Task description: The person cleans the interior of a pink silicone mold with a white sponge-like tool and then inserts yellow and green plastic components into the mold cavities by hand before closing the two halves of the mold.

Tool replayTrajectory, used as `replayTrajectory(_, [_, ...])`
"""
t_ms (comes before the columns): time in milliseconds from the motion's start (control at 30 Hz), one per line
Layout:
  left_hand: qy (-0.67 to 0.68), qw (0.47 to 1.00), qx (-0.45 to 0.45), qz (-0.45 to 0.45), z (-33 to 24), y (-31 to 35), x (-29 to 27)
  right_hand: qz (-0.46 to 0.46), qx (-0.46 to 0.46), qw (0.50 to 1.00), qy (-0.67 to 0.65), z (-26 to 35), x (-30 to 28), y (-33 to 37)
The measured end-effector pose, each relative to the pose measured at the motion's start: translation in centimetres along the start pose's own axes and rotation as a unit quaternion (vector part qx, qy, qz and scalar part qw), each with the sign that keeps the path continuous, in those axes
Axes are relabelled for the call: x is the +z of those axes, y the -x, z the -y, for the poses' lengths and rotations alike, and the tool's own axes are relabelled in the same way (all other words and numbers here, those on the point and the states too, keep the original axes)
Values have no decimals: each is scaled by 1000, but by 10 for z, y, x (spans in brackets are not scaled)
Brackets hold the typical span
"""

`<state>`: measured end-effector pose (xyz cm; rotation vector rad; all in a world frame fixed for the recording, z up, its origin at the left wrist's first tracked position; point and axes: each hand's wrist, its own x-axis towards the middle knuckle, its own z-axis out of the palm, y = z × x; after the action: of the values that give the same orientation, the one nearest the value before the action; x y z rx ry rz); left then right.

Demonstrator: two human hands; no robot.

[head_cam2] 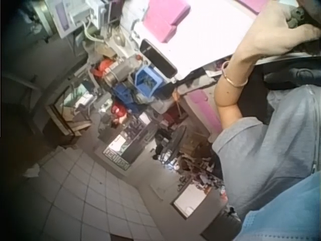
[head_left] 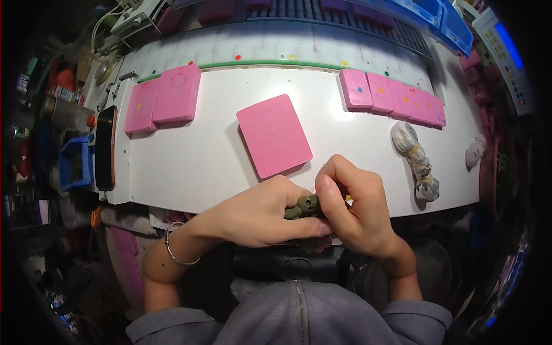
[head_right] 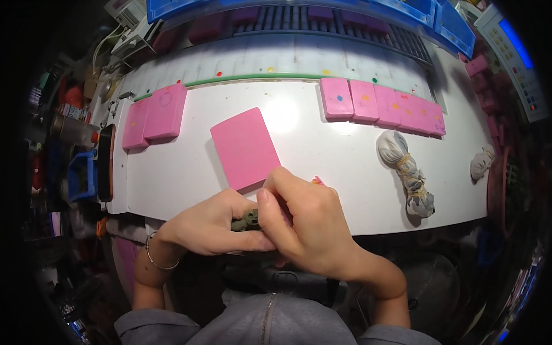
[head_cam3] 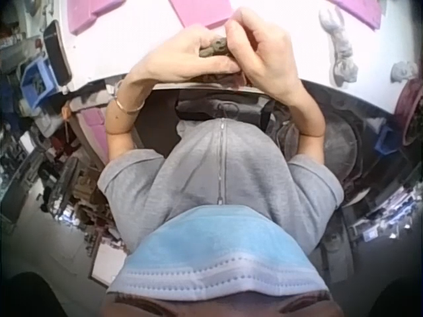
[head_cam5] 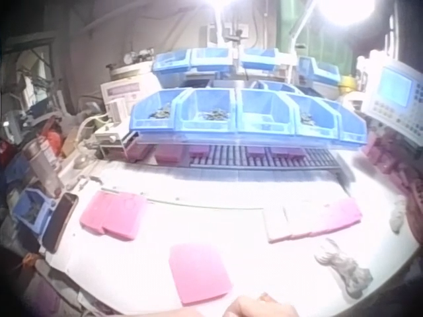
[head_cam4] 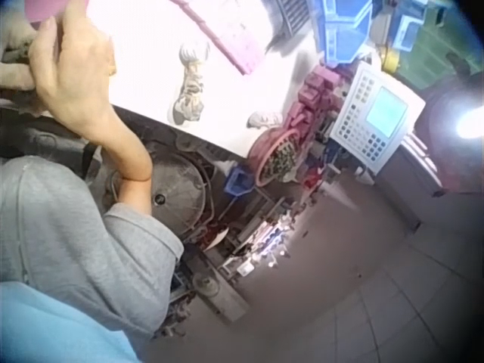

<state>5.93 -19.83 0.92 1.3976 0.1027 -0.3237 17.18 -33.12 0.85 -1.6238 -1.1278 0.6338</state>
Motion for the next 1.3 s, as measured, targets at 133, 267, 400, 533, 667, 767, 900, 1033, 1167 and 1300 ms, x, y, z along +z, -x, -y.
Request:
replayTrajectory(133, [-14, 999, 5, -38, 4, 2, 16, 17, 55, 998, -21, 2, -4, 2])
replayTrajectory(267, [-9, 996, 35, -79, 10, 3, 24, -9, 17, 999, -25, -4, 0, 6])
replayTrajectory(400, [-32, 994, 36, -96, 12, 2, 28, -76, -31, 997, 10, -13, 5, 8])
replayTrajectory(533, [-50, 992, 28, -114, 16, 0, 30, -103, 43, 991, -73, -20, 8, 10])
replayTrajectory(667, [-37, 976, 93, -192, 26, -2, 43, -138, 75, 963, -217, -31, 6, 4])
replayTrajectory(767, [71, 983, 68, -156, 29, -4, 47, -185, 107, 922, -324, -32, 6, 3])
replayTrajectory(900, [166, 980, 1, -110, 21, -5, 42, -175, 131, 923, -317, -32, 2, -2])
replayTrajectory(1033, [153, 982, -14, -107, 15, -6, 37, -187, 129, 929, -292, -36, 3, -7])
replayTrajectory(1167, [97, 985, -127, 58, -4, 4, 32, -320, 215, 871, -306, -51, -18, -21])
replayTrajectory(1300, [111, 982, -43, -145, 13, 15, 34, -343, 78, 908, -229, -75, -55, -2])
